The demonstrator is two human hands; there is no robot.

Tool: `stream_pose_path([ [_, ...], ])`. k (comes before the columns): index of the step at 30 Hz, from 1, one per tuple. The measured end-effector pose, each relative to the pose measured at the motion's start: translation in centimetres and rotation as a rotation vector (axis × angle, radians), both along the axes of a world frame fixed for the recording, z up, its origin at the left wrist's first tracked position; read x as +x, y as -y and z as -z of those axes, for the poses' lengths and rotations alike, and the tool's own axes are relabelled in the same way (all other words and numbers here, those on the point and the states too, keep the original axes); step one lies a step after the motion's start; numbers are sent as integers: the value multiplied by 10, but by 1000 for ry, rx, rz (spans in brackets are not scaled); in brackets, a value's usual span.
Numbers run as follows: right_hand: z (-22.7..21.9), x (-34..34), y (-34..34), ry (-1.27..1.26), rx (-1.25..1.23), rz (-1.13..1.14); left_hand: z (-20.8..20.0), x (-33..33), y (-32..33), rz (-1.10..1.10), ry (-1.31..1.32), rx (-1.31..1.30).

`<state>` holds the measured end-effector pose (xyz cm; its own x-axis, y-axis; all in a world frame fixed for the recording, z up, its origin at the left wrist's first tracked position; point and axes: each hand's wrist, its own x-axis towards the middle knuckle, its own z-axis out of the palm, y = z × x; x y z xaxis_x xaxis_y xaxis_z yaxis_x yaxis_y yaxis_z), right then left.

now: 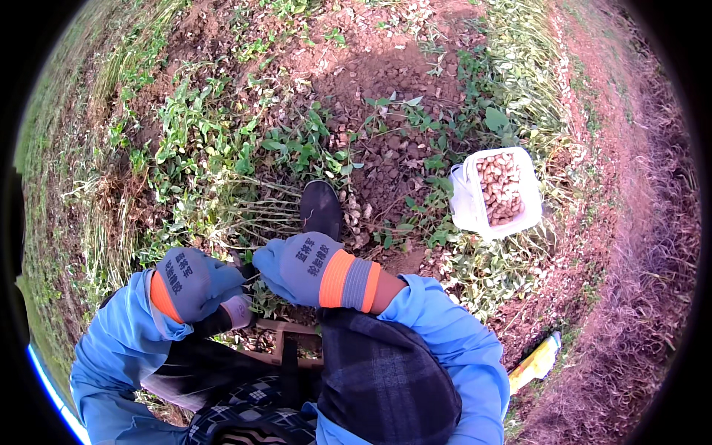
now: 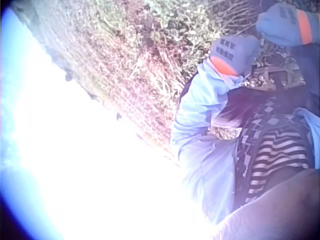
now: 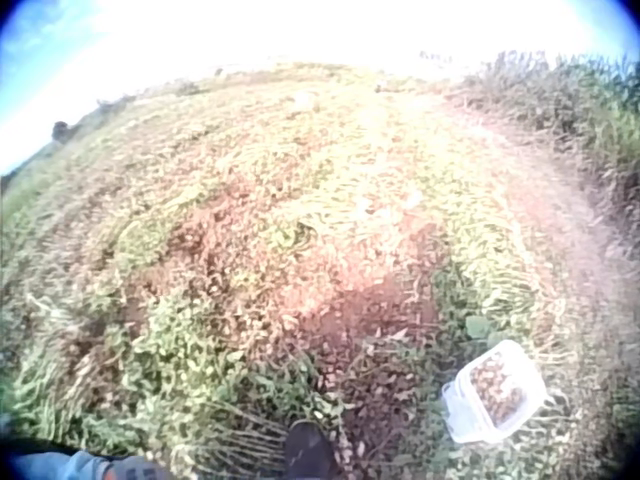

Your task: The person squats in a field and harvests peanuts by hand, pulling them from the soil and placing them into a white bucket. The person repeatedly reaches for peanut plants, extracts the tubers, and deposits them into the container.

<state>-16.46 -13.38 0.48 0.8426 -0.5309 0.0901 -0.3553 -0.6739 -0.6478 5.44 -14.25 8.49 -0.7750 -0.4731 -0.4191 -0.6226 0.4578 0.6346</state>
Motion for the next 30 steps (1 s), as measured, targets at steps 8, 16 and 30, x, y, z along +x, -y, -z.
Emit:
stream_pose_path([
  [8,75,-64,29,-59,318,638,10,43,2,-403,-29,-352],
  [16,180,-50,90,-214,197,731,4,44,6,-370,149,-220],
  [30,226,-42,83,-248,358,949,-11,31,-2,-286,-13,-307],
])
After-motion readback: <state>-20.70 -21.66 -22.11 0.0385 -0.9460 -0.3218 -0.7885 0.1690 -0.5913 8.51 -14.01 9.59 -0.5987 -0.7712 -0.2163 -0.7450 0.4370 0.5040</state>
